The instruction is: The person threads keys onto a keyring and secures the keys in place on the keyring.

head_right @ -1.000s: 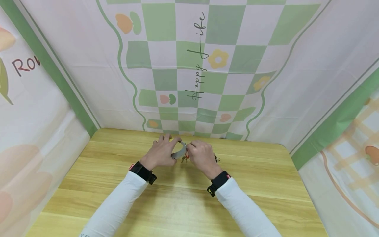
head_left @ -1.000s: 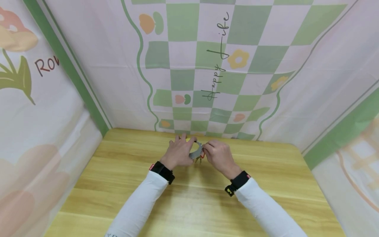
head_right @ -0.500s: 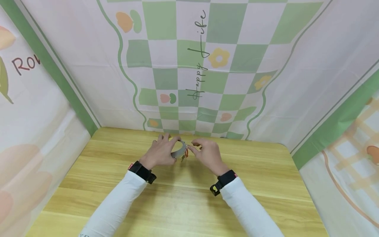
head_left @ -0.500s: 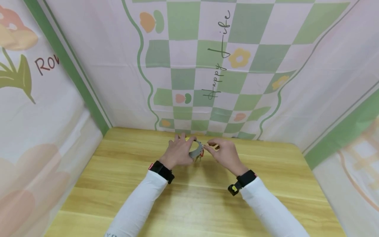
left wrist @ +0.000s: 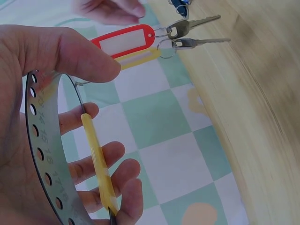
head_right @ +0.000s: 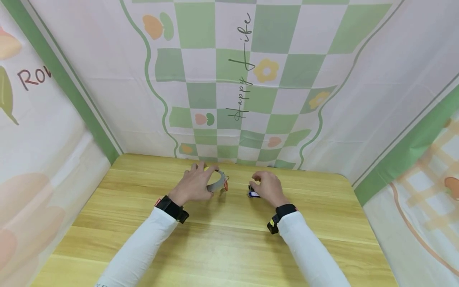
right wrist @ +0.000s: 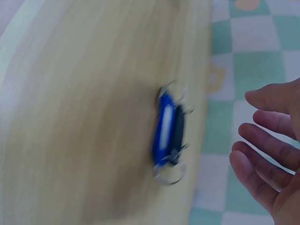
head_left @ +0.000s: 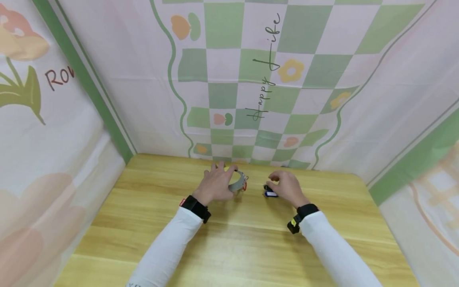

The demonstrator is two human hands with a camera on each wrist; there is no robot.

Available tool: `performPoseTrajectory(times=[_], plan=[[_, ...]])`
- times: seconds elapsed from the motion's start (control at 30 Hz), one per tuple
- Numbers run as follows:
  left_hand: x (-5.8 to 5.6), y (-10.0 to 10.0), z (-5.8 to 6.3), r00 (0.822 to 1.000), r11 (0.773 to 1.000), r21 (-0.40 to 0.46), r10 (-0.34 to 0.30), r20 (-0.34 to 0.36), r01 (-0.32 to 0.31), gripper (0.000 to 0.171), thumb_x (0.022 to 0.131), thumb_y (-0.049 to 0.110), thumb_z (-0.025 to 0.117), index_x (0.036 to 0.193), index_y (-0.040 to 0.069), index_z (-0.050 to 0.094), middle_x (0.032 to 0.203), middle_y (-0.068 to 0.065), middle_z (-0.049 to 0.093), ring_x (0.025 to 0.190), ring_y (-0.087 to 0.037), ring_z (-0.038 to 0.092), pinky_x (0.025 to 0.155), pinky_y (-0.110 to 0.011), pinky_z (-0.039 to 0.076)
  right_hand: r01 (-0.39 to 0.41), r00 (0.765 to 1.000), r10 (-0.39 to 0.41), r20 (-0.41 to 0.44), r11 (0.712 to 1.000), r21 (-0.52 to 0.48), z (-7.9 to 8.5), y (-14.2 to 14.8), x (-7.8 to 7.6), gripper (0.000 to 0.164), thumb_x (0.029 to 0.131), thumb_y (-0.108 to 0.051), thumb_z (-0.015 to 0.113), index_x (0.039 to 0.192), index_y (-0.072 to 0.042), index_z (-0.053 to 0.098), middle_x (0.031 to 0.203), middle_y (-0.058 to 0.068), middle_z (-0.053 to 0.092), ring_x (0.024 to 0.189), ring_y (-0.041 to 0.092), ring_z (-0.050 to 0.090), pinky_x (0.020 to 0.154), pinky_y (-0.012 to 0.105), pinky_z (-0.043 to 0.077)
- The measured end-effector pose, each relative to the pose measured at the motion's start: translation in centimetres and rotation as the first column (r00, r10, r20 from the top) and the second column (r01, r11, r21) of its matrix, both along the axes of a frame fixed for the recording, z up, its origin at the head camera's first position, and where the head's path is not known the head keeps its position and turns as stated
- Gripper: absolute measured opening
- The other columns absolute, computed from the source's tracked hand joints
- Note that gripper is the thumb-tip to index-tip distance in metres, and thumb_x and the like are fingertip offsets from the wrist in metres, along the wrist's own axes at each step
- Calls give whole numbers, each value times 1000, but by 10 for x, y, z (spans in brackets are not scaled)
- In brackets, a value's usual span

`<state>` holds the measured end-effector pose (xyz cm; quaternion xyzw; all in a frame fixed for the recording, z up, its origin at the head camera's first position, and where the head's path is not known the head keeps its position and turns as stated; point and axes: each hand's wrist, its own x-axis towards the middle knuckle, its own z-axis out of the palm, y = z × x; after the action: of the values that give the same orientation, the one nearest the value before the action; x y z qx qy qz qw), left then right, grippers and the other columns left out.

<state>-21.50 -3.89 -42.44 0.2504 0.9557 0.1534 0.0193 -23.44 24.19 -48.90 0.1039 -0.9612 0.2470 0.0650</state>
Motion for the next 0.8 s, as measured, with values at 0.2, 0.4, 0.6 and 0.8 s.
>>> performPoseTrajectory(times=[0.2, 0.4, 0.6, 0.8], plan=[[2, 1, 3, 1000, 1000, 2, -4, 7, 4, 81, 72, 18, 78, 148, 19, 49, 127, -20, 51, 96, -31, 49, 73, -44, 45, 46, 998, -47, 34, 999, 13, -14, 21, -4, 27, 89, -15, 74, 109, 4, 72, 106, 23, 71, 99, 40, 66, 83, 55, 52], [2, 0, 3, 1000, 1000, -2, -6, -2, 6, 80, 74, 20, 79, 148, 18, 49, 129, -21, 50, 97, -32, 49, 74, -45, 45, 78, 992, -80, 93, 997, 23, -22, 36, -4, 30, 92, -16, 71, 112, 6, 70, 111, 26, 68, 103, 43, 63, 86, 57, 51], [2, 0, 3, 1000, 1000, 3, -9, 4, 9, 80, 74, 19, 78, 148, 19, 49, 128, -20, 50, 97, -32, 48, 75, -46, 45, 80, 989, -81, 122, 997, 15, -26, 43, -2, 32, 93, -20, 70, 113, 5, 71, 109, 24, 69, 99, 39, 64, 84, 55, 51], [1, 0, 2, 1000, 1000, 4, -7, 6, 7, 80, 73, 18, 77, 148, 19, 49, 133, -23, 49, 101, -35, 50, 77, -50, 46, 30, 987, -36, 156, 999, 44, -26, 44, 0, 25, 87, -13, 72, 108, 2, 74, 101, 16, 72, 92, 33, 66, 81, 52, 52]])
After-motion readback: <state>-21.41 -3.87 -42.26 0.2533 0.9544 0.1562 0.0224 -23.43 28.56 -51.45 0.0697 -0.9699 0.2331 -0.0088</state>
